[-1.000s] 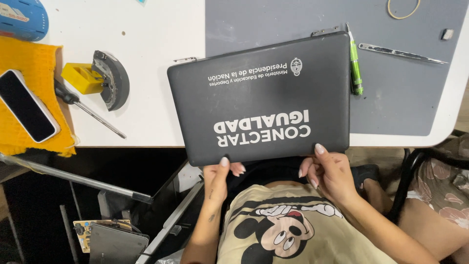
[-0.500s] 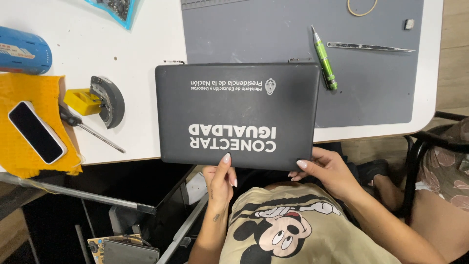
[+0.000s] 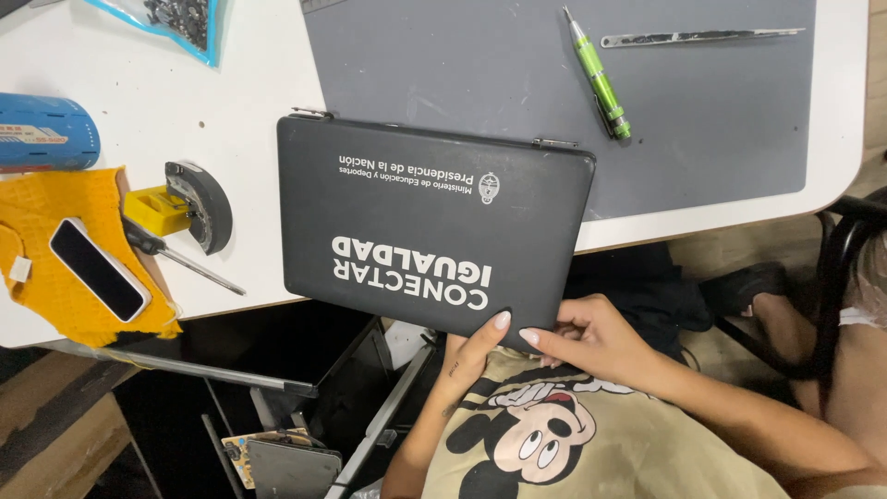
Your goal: The person assembles a laptop by attaching the back cover to the main body and securing it. They then open the laptop to check the screen and keyboard area.
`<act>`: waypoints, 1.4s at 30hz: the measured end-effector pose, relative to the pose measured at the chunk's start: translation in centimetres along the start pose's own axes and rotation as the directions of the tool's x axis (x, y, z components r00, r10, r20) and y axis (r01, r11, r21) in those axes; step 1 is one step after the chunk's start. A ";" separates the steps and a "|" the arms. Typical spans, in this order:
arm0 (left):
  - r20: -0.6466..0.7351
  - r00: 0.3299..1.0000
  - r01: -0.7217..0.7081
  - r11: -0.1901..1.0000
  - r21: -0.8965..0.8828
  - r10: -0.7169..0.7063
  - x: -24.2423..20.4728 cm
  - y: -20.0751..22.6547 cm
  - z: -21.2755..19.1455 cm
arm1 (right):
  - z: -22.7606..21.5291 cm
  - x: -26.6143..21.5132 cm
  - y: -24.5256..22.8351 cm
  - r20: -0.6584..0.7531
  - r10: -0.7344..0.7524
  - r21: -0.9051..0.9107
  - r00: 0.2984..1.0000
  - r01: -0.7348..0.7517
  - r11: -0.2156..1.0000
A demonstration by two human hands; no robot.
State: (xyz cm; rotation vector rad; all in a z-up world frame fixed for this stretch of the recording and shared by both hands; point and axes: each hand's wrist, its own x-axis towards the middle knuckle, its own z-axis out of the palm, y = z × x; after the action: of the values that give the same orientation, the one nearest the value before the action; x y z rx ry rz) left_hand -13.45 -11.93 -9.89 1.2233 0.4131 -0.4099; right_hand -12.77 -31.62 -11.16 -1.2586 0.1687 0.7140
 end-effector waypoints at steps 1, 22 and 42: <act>0.001 1.000 0.009 1.000 0.009 -0.010 0.4 -0.3 -0.2 | -0.4 0.7 0.8 -0.004 0.003 0.012 1.000 -0.003 1.000; 0.036 0.993 -0.106 0.991 -0.079 0.110 -0.1 -1.7 -1.2 | -1.8 3.2 6.1 0.289 -0.255 0.027 0.923 0.258 0.966; 0.258 0.964 0.041 0.997 0.062 -0.056 -4.3 -9.5 -7.0 | -1.0 5.1 3.5 0.212 -0.330 0.008 0.920 0.336 0.942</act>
State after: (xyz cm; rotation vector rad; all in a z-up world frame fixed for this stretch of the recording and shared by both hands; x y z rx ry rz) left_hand -22.58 -7.62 -17.41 1.1968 0.2070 -0.6197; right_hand -10.58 -30.06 -16.81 -1.1918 -0.2283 0.5490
